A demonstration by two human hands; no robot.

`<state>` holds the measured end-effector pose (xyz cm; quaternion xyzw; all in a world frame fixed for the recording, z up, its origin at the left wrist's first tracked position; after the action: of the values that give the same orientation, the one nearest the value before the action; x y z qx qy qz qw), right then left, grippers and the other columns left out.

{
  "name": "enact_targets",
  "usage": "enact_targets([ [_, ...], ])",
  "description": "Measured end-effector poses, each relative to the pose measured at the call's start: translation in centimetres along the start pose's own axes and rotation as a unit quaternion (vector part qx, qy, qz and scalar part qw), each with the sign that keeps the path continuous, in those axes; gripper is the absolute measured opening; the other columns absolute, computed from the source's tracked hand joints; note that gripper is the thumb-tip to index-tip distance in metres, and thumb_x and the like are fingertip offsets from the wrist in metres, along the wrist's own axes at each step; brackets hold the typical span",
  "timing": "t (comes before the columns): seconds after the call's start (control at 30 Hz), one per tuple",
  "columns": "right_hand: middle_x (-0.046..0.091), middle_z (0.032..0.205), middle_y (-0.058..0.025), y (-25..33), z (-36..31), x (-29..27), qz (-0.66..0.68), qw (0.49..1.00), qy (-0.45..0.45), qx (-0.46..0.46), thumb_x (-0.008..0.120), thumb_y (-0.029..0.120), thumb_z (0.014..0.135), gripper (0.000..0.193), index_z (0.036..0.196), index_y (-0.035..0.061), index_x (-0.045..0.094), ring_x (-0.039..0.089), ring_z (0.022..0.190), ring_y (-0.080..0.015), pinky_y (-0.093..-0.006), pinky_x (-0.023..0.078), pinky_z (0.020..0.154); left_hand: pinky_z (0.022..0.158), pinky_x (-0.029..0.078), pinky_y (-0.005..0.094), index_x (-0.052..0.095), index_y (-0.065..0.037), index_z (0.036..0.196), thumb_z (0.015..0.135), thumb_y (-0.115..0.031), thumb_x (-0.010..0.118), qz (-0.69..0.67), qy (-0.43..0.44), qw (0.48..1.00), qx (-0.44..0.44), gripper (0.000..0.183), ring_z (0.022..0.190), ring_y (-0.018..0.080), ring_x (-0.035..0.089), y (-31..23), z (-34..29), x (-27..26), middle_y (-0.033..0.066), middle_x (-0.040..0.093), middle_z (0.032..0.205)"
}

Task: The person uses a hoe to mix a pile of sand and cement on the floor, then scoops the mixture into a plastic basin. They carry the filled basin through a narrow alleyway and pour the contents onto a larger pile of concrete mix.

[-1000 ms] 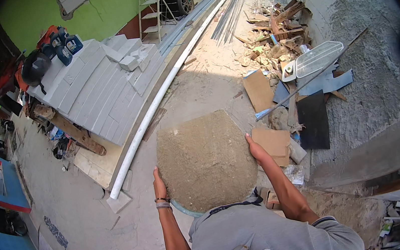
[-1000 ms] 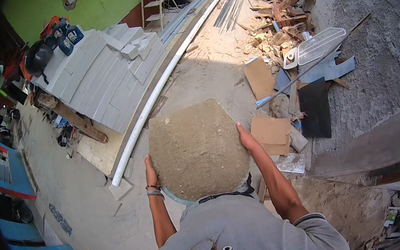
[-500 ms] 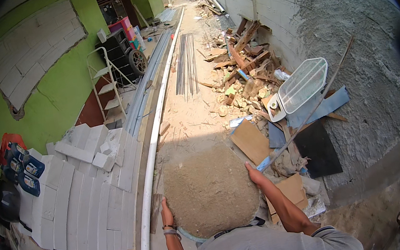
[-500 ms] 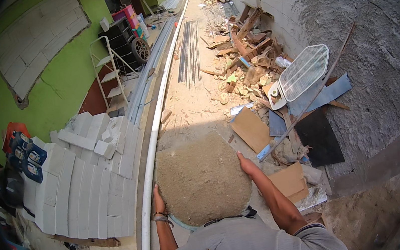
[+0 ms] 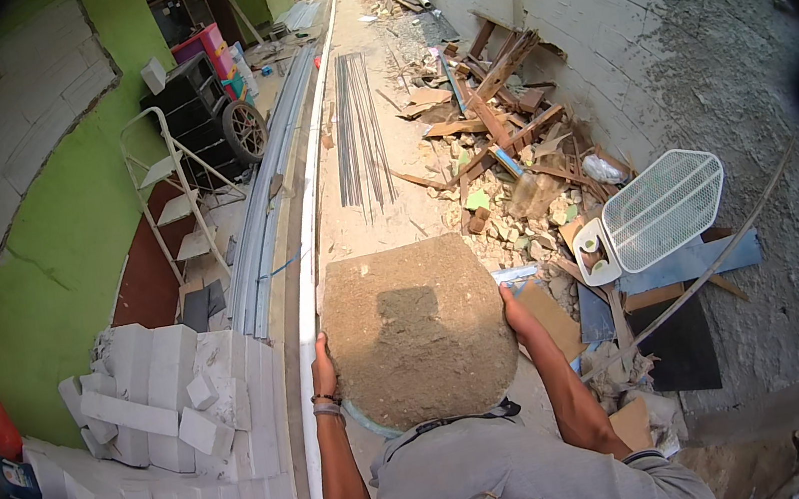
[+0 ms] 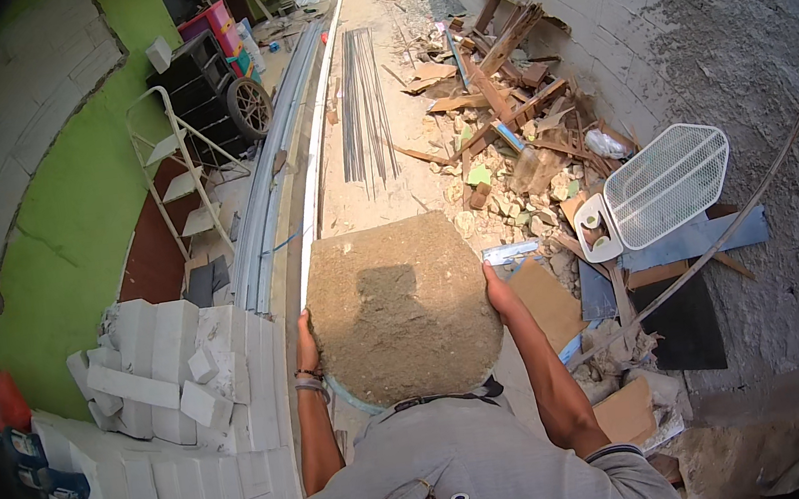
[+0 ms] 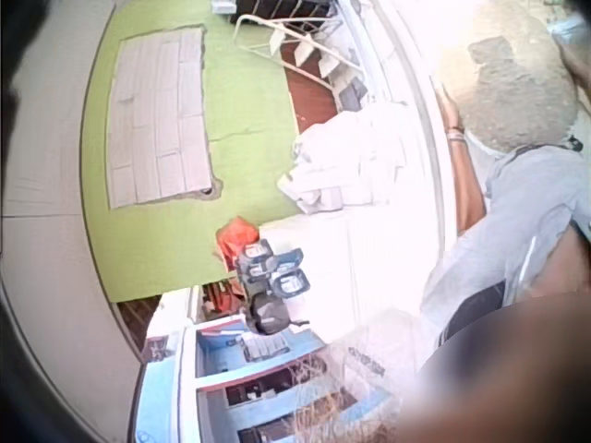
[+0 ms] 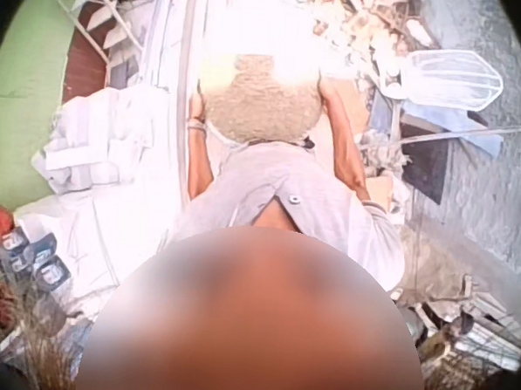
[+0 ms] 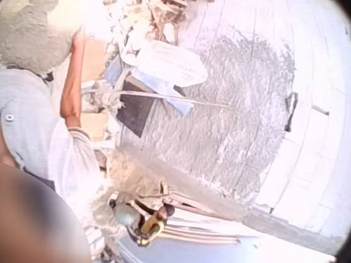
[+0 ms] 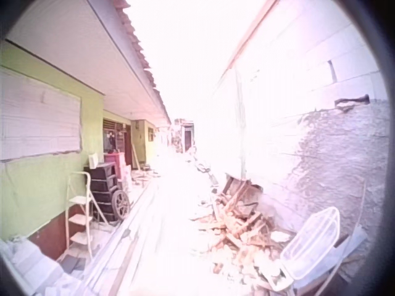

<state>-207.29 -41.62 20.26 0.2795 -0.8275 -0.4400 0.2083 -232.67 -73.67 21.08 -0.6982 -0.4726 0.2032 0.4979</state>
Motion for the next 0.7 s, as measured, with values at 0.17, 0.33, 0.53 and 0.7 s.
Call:
enact_targets([
  [0.17, 0.044, 0.143, -0.0160, 6.1, 13.2, 2.7, 0.049, 0.998, -0.010, 0.034, 0.035, 0.059, 0.096, 0.076, 0.144, 0.0001, 0.035, 0.046, 0.127, -0.0269, -0.0365, 0.035, 0.106, 0.100, 0.036, 0.0327, 0.046, 0.005, 0.137, 0.089, -0.060, 0.047, 0.105, -0.069, 0.991, 0.048, 0.081, 0.122, 0.0240, 0.048, -5.7, 15.8, 2.2, 0.0172, 0.051, 0.135],
  [0.33, 0.055, 0.131, -0.0169, 14.5, 29.7, 4.9, 0.008, 0.998, -0.051, 0.024, 0.034, 0.063, 0.095, 0.076, 0.138, 0.0012, 0.046, 0.054, 0.118, -0.0287, -0.0380, 0.041, 0.099, 0.102, 0.034, 0.0336, 0.043, 0.005, 0.139, 0.089, -0.060, 0.048, 0.110, -0.066, 0.992, 0.011, 0.082, 0.125, 0.0256, 0.046, -10.7, 32.6, 5.9, 0.0172, 0.048, 0.139],
  [0.53, 0.055, 0.130, -0.0171, 23.1, 48.2, 6.4, -0.008, 0.999, -0.038, -0.001, 0.033, 0.058, 0.097, 0.074, 0.138, -0.0020, 0.044, 0.056, 0.116, -0.0265, -0.0361, 0.041, 0.099, 0.088, 0.041, 0.0326, 0.053, 0.006, 0.128, 0.087, -0.063, 0.048, 0.061, -0.058, 0.995, 0.054, 0.081, 0.099, 0.0208, 0.055, -17.9, 49.3, 10.1, 0.0127, 0.061, 0.108],
  [0.7, 0.052, 0.132, -0.0213, 32.7, 63.5, 9.3, -0.032, 0.999, -0.029, -0.023, 0.034, 0.060, 0.095, 0.077, 0.137, -0.0048, 0.043, 0.054, 0.117, -0.0293, -0.0377, 0.041, 0.099, 0.093, 0.039, 0.0313, 0.052, 0.005, 0.132, 0.085, -0.065, 0.048, 0.096, -0.130, 0.985, 0.053, 0.084, 0.108, 0.0235, 0.053, -23.2, 65.2, 13.2, 0.0163, 0.058, 0.122],
])
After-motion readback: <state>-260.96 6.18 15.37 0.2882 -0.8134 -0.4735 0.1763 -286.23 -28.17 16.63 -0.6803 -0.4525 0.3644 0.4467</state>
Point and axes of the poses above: each hand's wrist, its own z-axis towards the middle knuckle, its own x-axis out of the palm, y = z × x, the point moved 2 cm from there along z, towards the middle knuckle
